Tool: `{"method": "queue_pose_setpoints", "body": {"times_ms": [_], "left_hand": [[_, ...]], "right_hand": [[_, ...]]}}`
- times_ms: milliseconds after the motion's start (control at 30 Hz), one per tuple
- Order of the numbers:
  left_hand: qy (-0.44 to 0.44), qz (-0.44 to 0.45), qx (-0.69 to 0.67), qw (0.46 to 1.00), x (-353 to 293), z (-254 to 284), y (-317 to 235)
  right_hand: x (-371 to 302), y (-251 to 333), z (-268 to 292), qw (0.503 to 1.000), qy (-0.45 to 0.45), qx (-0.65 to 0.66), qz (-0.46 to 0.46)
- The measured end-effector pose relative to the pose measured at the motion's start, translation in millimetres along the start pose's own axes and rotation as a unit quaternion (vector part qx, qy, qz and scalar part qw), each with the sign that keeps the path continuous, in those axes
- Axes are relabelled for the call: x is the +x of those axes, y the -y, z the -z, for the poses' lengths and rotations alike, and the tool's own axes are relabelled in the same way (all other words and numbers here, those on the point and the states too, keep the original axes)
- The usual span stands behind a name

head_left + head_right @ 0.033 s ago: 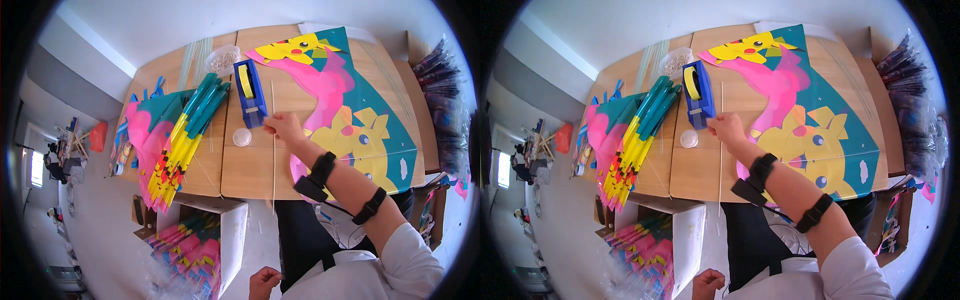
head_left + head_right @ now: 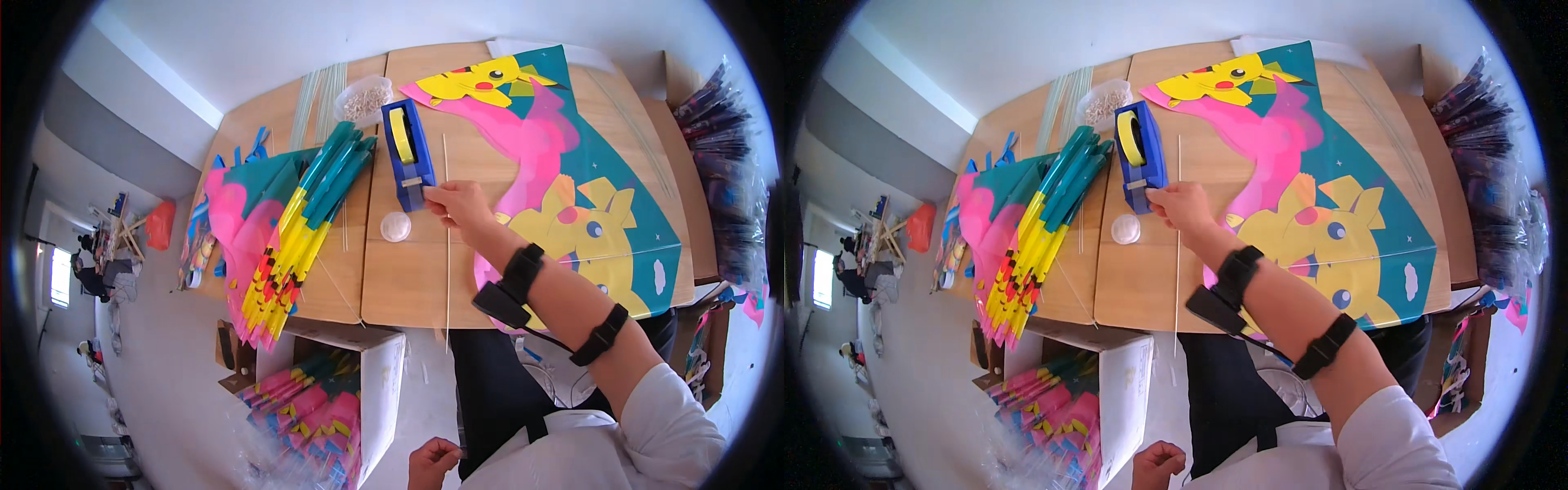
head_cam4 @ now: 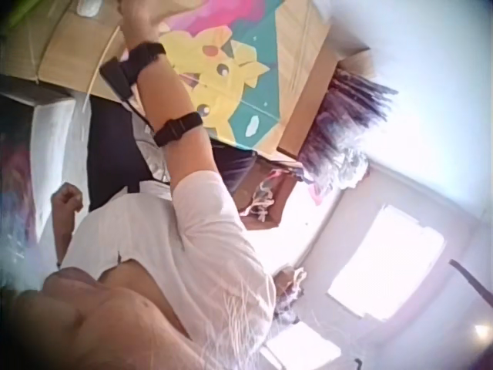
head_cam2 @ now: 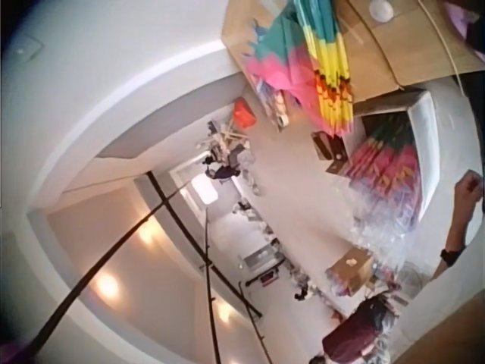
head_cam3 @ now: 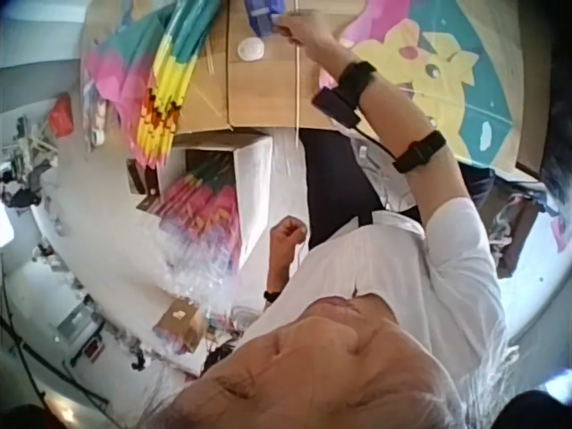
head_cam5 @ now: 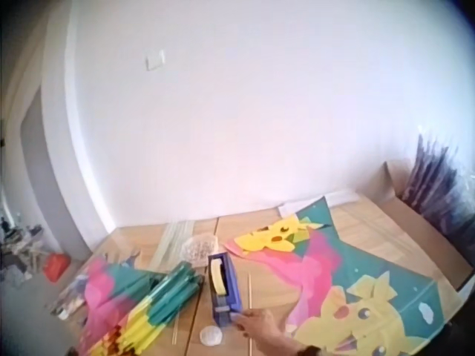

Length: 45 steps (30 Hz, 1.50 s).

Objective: Assemble cartoon-themed kites by attaching thin support rods to the plastic kite body using tape.

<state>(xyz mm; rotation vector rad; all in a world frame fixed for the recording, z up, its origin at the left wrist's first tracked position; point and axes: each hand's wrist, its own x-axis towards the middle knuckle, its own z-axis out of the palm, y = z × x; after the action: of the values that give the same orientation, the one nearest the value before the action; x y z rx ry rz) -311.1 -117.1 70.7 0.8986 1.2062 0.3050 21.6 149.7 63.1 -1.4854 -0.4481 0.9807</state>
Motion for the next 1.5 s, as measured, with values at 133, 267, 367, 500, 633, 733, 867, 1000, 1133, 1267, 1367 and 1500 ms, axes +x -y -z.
{"method": "queue_pose_setpoints", "body": {"times_ms": [133, 267, 367, 500, 633, 733, 867, 1000, 1133, 1267, 1367, 1500], "left_hand": [[0.003, -0.002, 0.027, 1.000, 1.7, 1.4, -0.2], [-0.008, -0.008, 0.035, 0.999, 3.8, 9.3, 12.0], [-0.008, 0.000, 0.060, 0.998, 5.0, 19.2, 26.5], [-0.012, 0.010, 0.091, 0.996, 11.1, 28.3, 39.4], [-0.021, 0.002, 0.070, 0.997, 17.1, 29.4, 43.6], [-0.027, 0.011, 0.064, 0.998, 16.1, 30.2, 41.3], [-0.030, 0.012, 0.070, 0.997, 17.1, 33.8, 50.3], [-0.035, 0.012, 0.059, 0.998, 16.0, 35.2, 54.1], [-0.043, 0.032, 0.066, 0.996, 17.6, 39.1, 64.5], [-0.024, 0.017, 0.057, 0.998, 13.7, 26.0, 30.8], [-0.048, 0.008, 0.070, 0.996, 12.5, 43.3, 42.0], [-0.069, -0.007, 0.091, 0.993, 12.5, 52.3, 12.7]], "right_hand": [[15.3, 7.4, -18.9, 0.985, -0.010, 0.146, -0.095], [7.9, 11.4, -26.9, 0.970, -0.044, 0.210, -0.113], [-7.1, 6.0, -21.2, 0.972, -0.001, 0.217, -0.086], [-7.9, -4.5, -8.6, 0.986, 0.016, 0.148, -0.077], [-3.9, -5.8, -12.0, 0.998, -0.040, 0.024, -0.034], [-3.3, -1.2, -19.9, 0.996, -0.065, -0.054, 0.002], [0.6, -7.0, -28.2, 0.996, -0.085, 0.014, -0.018], [-0.5, -6.3, -34.4, 0.992, -0.088, 0.090, -0.017], [10.3, -6.5, -36.9, 0.987, -0.081, 0.136, -0.035], [23.2, -29.7, -36.9, 0.983, -0.098, 0.112, -0.112], [-4.3, -17.1, -33.9, 0.979, -0.081, 0.158, -0.097], [-22.5, 1.1, 33.3, 0.985, -0.018, 0.169, -0.022]]}}
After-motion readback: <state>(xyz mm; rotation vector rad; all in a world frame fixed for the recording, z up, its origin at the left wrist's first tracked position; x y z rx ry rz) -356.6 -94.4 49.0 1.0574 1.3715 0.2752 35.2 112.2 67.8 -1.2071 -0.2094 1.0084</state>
